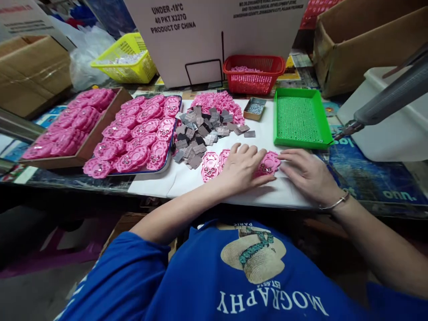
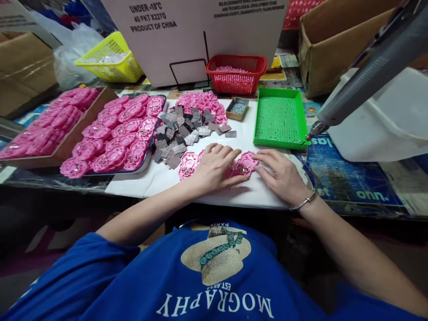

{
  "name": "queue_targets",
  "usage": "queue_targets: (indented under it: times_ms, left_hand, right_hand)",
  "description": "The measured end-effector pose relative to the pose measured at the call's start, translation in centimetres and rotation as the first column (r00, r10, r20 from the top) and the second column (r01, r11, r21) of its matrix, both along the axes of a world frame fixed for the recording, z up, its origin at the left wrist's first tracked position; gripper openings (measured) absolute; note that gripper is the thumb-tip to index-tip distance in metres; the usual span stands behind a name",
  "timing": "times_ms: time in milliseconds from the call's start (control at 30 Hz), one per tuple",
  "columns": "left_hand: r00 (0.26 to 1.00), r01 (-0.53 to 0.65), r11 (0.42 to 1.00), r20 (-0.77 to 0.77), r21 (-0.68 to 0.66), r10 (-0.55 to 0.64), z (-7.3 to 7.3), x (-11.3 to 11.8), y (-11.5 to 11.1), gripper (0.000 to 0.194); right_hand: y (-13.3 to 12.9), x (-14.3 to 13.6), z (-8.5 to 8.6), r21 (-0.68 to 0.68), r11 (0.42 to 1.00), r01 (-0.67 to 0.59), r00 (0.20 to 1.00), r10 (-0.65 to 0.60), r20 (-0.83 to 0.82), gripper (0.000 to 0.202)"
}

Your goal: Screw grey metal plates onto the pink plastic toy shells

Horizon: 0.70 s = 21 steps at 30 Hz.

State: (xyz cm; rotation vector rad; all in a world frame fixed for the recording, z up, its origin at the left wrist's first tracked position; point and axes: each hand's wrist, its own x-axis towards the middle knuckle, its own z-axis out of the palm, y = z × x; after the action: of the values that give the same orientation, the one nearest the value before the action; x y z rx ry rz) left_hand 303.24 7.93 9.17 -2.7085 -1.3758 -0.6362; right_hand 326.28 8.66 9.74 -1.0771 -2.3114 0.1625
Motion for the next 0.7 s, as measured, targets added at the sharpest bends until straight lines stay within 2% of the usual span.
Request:
queue_targets:
  times_ms: [100, 233, 333, 567, 700]
  left_hand:
    - [0.998, 0.064, 0.998, 0.011, -0.026, -0.064, -0.6, -3.5, -0.5, 0.068]
    - [0.995, 0.098, 0.990, -0.021, -0.100, -0.100, -1.9, -6.5, -0.8, 0.058]
    - [0.995, 0.102, 0.990, -0.011, -0.093, -0.103, -2.5, -7.1, -1.0, 0.051]
    - [0.996, 0.091, 0.996, -0.015, -0.021, -0.091, -2.5, -7.1, -1.4, 0.049]
    - [0.996, 0.090, 0.996, -0.013, 0.021, -0.090, -2.8, -7.2, -1.1, 0.047]
  right_hand:
    - [0.5, -0.4, -1.1, -0.014, 0.997, -0.073, 0.993, 0.074, 0.092, 0.034]
    - [1.5, -1.2, -1.2, -0.054, 0.986, -0.157, 0.976, 0.163, 0.144, 0.032]
    - [2.3, -1.7, -0.9, -0.071, 0.978, -0.196, 0.965, 0.205, 0.161, 0.031]
    - [2.5, -1.9, -0.7, -0.047, 0.969, -0.243, 0.954, 0.247, 0.168, 0.031]
    - [3.1, -2.2, 0.7, -0.009, 0.978, -0.206, 0.956, 0.204, 0.210, 0.032]
